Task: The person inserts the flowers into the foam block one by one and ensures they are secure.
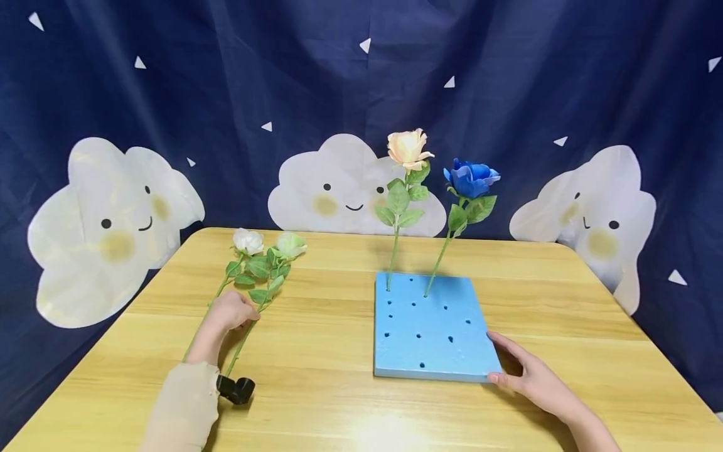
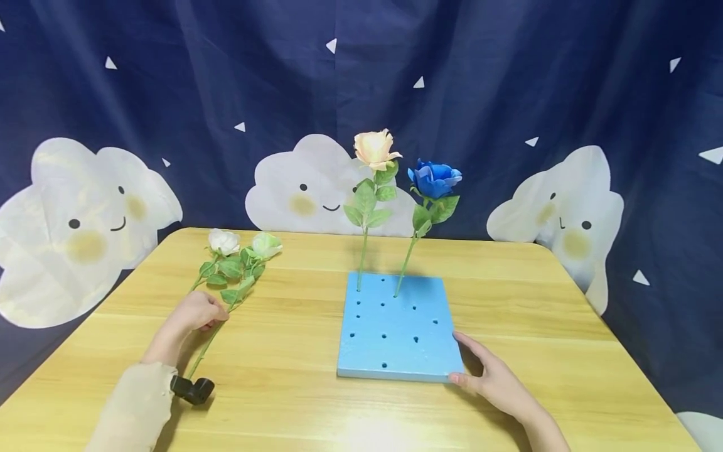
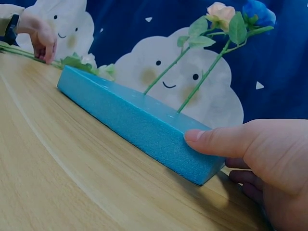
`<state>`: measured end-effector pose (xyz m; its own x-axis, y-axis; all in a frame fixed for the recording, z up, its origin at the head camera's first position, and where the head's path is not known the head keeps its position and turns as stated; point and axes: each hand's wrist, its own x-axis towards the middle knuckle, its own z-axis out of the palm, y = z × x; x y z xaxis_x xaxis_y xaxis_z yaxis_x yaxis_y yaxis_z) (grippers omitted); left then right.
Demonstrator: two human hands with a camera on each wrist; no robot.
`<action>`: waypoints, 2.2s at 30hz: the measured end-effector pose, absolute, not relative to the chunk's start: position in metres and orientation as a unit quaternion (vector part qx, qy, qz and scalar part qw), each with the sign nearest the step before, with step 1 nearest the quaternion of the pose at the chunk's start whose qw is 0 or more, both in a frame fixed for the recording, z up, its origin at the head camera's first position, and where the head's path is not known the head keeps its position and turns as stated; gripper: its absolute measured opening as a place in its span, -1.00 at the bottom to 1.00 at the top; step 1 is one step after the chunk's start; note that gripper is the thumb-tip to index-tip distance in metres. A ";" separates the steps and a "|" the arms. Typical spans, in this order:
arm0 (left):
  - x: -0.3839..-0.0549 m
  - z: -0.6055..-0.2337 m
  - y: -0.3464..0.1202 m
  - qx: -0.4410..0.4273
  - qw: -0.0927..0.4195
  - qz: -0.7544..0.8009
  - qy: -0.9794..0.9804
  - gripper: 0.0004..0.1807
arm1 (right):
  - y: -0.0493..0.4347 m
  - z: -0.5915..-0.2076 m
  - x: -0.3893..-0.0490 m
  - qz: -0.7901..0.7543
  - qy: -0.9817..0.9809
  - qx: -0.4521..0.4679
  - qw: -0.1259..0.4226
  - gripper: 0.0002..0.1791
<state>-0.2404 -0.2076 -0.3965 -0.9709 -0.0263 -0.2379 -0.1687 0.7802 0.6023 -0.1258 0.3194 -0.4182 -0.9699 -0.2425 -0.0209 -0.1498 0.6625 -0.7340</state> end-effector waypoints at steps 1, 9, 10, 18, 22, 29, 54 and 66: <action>-0.241 -0.396 -0.208 -0.047 0.111 0.327 0.937 -0.81 | 0.319 -0.418 -0.126 -0.394 0.911 -0.107 0.057 -0.18; -0.242 -0.398 -0.212 -0.027 0.126 0.372 0.919 -0.90 | 0.320 -0.418 -0.126 -0.391 0.912 -0.110 0.060 -0.20; -0.243 -0.398 -0.212 -0.024 0.127 0.381 0.916 -0.91 | 0.320 -0.418 -0.126 -0.392 0.911 -0.111 0.061 -0.20; -0.246 -0.399 -0.210 0.020 0.127 0.411 0.903 -0.80 | 0.321 -0.421 -0.127 -0.408 0.904 -0.114 0.056 -0.19; -0.248 -0.400 -0.210 0.029 0.143 0.459 0.876 -0.73 | 0.320 -0.422 -0.127 -0.412 0.903 -0.115 0.052 -0.18; -0.252 -0.393 -0.207 0.043 0.147 0.579 0.801 -0.66 | 0.320 -0.421 -0.126 -0.410 0.904 -0.116 0.050 -0.19; -0.260 -0.345 -0.124 0.117 0.029 0.678 0.725 -0.77 | 0.320 -0.421 -0.124 -0.405 0.906 -0.112 0.045 -0.20; -0.261 -0.326 -0.079 0.140 -0.004 0.681 0.719 -0.79 | 0.320 -0.422 -0.126 -0.401 0.908 -0.110 0.050 -0.20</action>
